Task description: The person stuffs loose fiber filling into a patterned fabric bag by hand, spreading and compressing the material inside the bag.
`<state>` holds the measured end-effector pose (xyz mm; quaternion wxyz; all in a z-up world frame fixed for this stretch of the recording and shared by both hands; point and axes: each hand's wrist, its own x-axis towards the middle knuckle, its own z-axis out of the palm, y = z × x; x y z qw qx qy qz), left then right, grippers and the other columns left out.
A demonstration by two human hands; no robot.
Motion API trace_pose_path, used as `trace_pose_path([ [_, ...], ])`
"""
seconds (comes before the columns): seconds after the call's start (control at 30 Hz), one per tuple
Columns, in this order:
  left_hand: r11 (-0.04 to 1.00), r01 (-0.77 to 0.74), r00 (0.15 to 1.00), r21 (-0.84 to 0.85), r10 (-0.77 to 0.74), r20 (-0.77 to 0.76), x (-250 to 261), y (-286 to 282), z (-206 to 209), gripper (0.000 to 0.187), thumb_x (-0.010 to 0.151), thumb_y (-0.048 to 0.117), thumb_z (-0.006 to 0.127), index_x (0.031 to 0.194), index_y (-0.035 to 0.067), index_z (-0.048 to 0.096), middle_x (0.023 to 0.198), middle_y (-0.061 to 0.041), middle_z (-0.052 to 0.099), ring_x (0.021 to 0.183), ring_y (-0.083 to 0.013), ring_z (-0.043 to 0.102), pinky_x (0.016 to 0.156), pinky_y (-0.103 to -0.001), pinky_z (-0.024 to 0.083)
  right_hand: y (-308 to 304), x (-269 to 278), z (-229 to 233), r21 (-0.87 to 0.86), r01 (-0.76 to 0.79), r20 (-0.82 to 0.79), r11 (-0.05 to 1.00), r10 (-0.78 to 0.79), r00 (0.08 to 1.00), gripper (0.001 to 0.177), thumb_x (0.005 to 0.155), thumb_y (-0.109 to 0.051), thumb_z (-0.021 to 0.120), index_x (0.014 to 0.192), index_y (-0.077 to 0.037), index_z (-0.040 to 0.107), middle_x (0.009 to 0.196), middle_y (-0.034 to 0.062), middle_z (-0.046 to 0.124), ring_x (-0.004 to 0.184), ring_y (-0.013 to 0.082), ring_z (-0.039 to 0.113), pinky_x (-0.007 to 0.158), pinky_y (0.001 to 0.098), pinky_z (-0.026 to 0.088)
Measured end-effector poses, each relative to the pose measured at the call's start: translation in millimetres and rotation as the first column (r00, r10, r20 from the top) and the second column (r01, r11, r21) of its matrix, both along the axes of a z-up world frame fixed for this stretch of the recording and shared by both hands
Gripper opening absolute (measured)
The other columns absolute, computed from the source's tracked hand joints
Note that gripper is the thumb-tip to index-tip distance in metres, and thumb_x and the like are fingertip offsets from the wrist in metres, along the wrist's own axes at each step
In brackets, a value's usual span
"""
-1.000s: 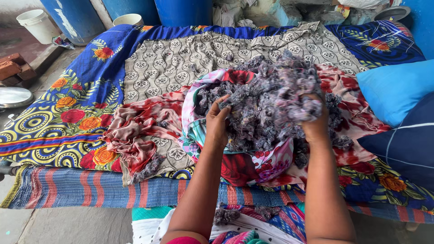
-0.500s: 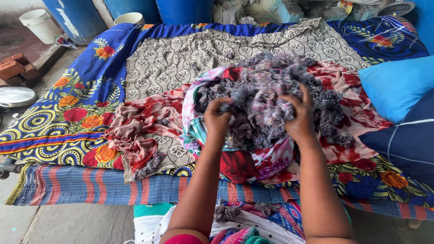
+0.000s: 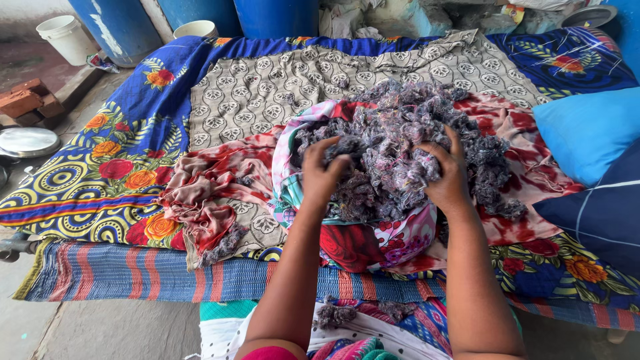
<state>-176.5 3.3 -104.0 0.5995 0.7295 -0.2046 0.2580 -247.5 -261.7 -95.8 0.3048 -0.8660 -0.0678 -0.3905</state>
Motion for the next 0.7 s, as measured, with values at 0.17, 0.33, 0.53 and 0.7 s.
trace_pose_path([
  [0.17,0.943,0.159,0.987,0.291,-0.149,-0.055,-27.9,-29.6,-0.2,0.055,0.07,0.025,0.086,0.119,0.008,0.07,0.119,-0.017,0.061,0.109,-0.036,0.06,0.091,-0.043,0.05,8.3,1.7,-0.3,0.016,-0.025,-0.023,1.0,0.026,0.999,0.059,0.065,-0.022,0.097,0.118,-0.022,0.072,0.161,0.0224,0.037,0.148,0.0459,0.04,0.12,0.0581,0.038],
  [0.33,0.995,-0.085,0.995,0.054,0.082,0.05,15.9,-26.5,-52.0,0.024,0.084,0.012,0.076,0.108,0.01,0.071,0.116,-0.009,0.071,0.109,-0.0321,0.073,0.099,-0.037,0.056,-1.4,-2.9,2.9,0.028,-0.013,-0.023,1.0,0.014,1.0,0.058,0.066,-0.017,0.094,0.12,-0.02,0.072,0.162,0.0223,0.037,0.148,0.0455,0.041,0.12,0.0551,0.041],
  [0.53,0.95,-0.276,0.929,0.145,0.303,-0.215,28.4,7.3,-38.3,0.033,0.082,0.011,0.073,0.114,0.013,0.071,0.121,-0.013,0.067,0.115,-0.0335,0.065,0.103,-0.041,0.051,-10.1,-7.1,10.3,0.098,-0.027,-0.037,0.995,0.031,0.999,0.055,0.068,-0.018,0.091,0.119,-0.02,0.07,0.159,0.0198,0.039,0.146,0.0422,0.045,0.12,0.0514,0.042],
  [0.7,0.891,-0.418,0.903,0.178,0.385,0.191,-6.2,-10.5,7.8,0.055,0.075,0.011,0.078,0.129,0.015,0.067,0.141,-0.011,0.058,0.134,-0.0427,0.052,0.112,-0.057,0.024,7.7,3.0,-1.6,-0.054,-0.216,0.018,0.975,0.218,0.976,0.05,0.072,-0.019,0.09,0.118,-0.018,0.071,0.16,0.0219,0.04,0.149,0.0443,0.041,0.123,0.0535,0.036],
])
